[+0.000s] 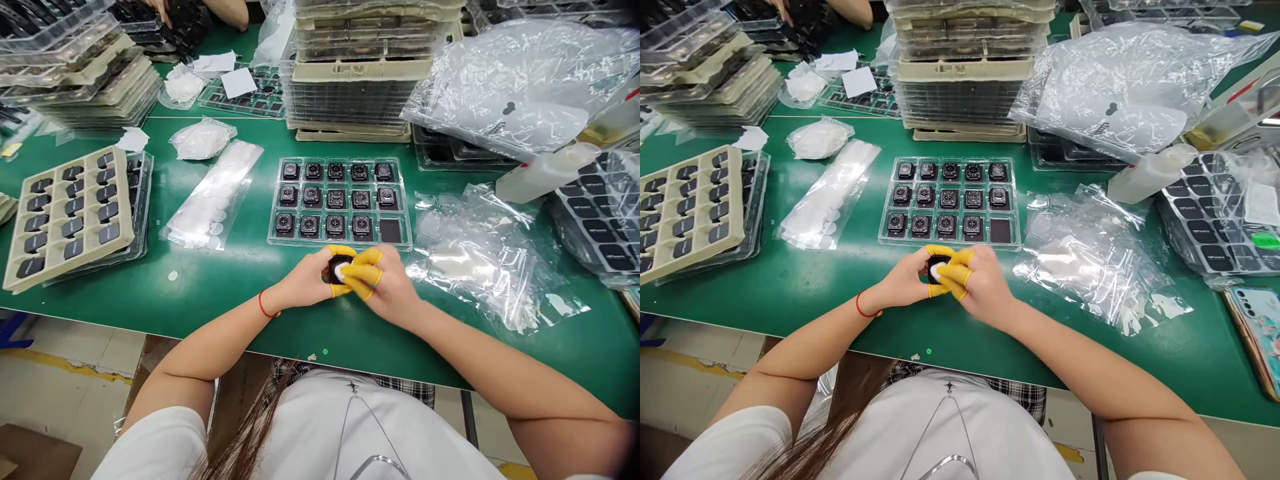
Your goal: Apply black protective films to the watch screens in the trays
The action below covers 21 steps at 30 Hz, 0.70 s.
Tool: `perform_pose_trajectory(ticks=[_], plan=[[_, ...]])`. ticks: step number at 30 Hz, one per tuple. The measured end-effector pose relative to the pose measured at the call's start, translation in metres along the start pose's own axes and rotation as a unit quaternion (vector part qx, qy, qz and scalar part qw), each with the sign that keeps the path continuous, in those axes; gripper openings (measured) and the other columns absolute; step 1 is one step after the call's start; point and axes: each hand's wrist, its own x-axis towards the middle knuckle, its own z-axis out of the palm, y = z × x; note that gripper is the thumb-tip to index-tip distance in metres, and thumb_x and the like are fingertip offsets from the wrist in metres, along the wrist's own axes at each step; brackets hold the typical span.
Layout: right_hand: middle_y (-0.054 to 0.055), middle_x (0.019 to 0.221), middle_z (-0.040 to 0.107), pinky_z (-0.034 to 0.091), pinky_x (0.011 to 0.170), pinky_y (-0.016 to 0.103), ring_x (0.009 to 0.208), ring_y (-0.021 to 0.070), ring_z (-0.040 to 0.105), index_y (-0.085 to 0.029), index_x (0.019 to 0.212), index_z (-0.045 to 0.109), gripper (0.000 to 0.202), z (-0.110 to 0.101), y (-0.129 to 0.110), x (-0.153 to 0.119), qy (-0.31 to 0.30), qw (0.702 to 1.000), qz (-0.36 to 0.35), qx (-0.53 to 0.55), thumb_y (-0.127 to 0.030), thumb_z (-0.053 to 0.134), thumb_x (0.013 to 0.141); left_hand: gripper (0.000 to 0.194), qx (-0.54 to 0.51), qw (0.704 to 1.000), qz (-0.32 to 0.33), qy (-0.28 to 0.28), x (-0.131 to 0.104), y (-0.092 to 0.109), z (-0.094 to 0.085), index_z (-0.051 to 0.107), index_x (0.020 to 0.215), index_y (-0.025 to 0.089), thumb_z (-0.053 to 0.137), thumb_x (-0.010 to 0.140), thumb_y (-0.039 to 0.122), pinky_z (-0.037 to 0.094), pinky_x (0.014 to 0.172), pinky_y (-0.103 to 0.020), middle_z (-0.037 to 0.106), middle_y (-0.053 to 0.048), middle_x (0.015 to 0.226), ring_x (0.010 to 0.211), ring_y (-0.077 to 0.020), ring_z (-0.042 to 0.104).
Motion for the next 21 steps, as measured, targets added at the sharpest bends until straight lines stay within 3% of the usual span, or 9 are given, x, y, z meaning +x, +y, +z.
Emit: perform_pose_trajectory(ticks=[3,6,10,13,15,18,19,21], plan=[[0.002,0.083,0.066,0.041,0.073,0.034,0.079,0.0167,0.054,-0.028,0.097,0.066,0.016,0.002,-0.002,-0.008,0.003,0.999,-0.043,-0.025,-0.015,0.058,0.090,0.049,0.056,0.997,0.029,-0.034,0.002,-0.002,0.001,0.052,0.123,0.021,0.068,0.077,0.022,0.054,0.085,-0.032,0.066,-0.006,0.115,0.097,-0.0192,0.065],[0.003,0.086,0.066,0.042,0.076,0.036,0.081,0.0184,0.055,-0.027,0.103,0.063,0.019,0.007,0.009,-0.008,0.059,0.996,-0.032,-0.061,-0.015,0.061,0.089,0.048,0.066,0.997,-0.002,-0.047,0.001,-0.003,0.005,0.054,0.120,0.019,0.071,0.077,0.031,0.054,0.080,-0.034,0.067,-0.006,0.108,0.092,-0.0208,0.065],[0.003,0.082,0.065,0.043,0.076,0.038,0.080,0.0196,0.058,-0.025,0.094,0.063,0.006,0.004,0.032,0.001,0.076,0.993,0.071,-0.059,-0.022,0.060,0.090,0.051,-0.021,0.998,-0.045,-0.025,0.000,0.000,0.008,0.055,0.117,0.017,0.076,0.072,0.031,0.054,0.076,-0.032,0.065,-0.006,0.102,0.086,-0.0180,0.064],[0.004,0.083,0.065,0.044,0.075,0.039,0.080,0.0206,0.059,-0.026,0.091,0.063,0.006,-0.003,0.028,0.001,0.087,0.983,0.154,-0.043,-0.026,0.058,0.091,0.053,-0.037,0.999,-0.038,0.012,0.001,0.001,0.004,0.053,0.120,0.018,0.075,0.073,0.028,0.054,0.080,-0.030,0.064,-0.007,0.111,0.089,-0.0161,0.063],[0.002,0.083,0.066,0.044,0.078,0.040,0.078,0.0189,0.059,-0.028,0.092,0.064,0.007,-0.004,0.016,-0.001,0.067,0.992,0.109,-0.020,-0.025,0.058,0.091,0.051,-0.023,0.999,-0.029,0.028,0.002,-0.001,0.000,0.053,0.120,0.018,0.073,0.074,0.026,0.053,0.081,-0.030,0.064,-0.008,0.114,0.090,-0.0162,0.063],[-0.001,0.082,0.068,0.040,0.088,0.041,0.075,0.0160,0.058,-0.030,0.092,0.067,0.012,0.005,0.004,-0.004,0.006,1.000,-0.011,-0.026,-0.022,0.058,0.091,0.047,0.017,1.000,-0.011,-0.005,0.002,-0.005,-0.001,0.055,0.116,0.018,0.072,0.073,0.024,0.053,0.083,-0.032,0.065,-0.007,0.112,0.093,-0.0184,0.064],[-0.001,0.083,0.068,0.039,0.089,0.041,0.076,0.0161,0.058,-0.030,0.092,0.068,0.013,0.009,0.006,-0.003,-0.002,0.999,-0.006,-0.041,-0.022,0.057,0.091,0.044,0.026,0.999,-0.016,-0.017,0.002,-0.005,0.000,0.055,0.114,0.018,0.072,0.073,0.026,0.053,0.081,-0.032,0.065,-0.006,0.108,0.092,-0.0186,0.064],[0.001,0.084,0.068,0.038,0.088,0.041,0.080,0.0174,0.059,-0.028,0.091,0.068,0.013,0.015,0.016,-0.001,0.010,0.995,0.075,-0.069,-0.024,0.055,0.092,0.043,0.029,0.999,-0.035,-0.023,0.001,-0.004,0.001,0.056,0.112,0.018,0.073,0.074,0.028,0.054,0.077,-0.032,0.065,-0.005,0.102,0.086,-0.0175,0.063]])
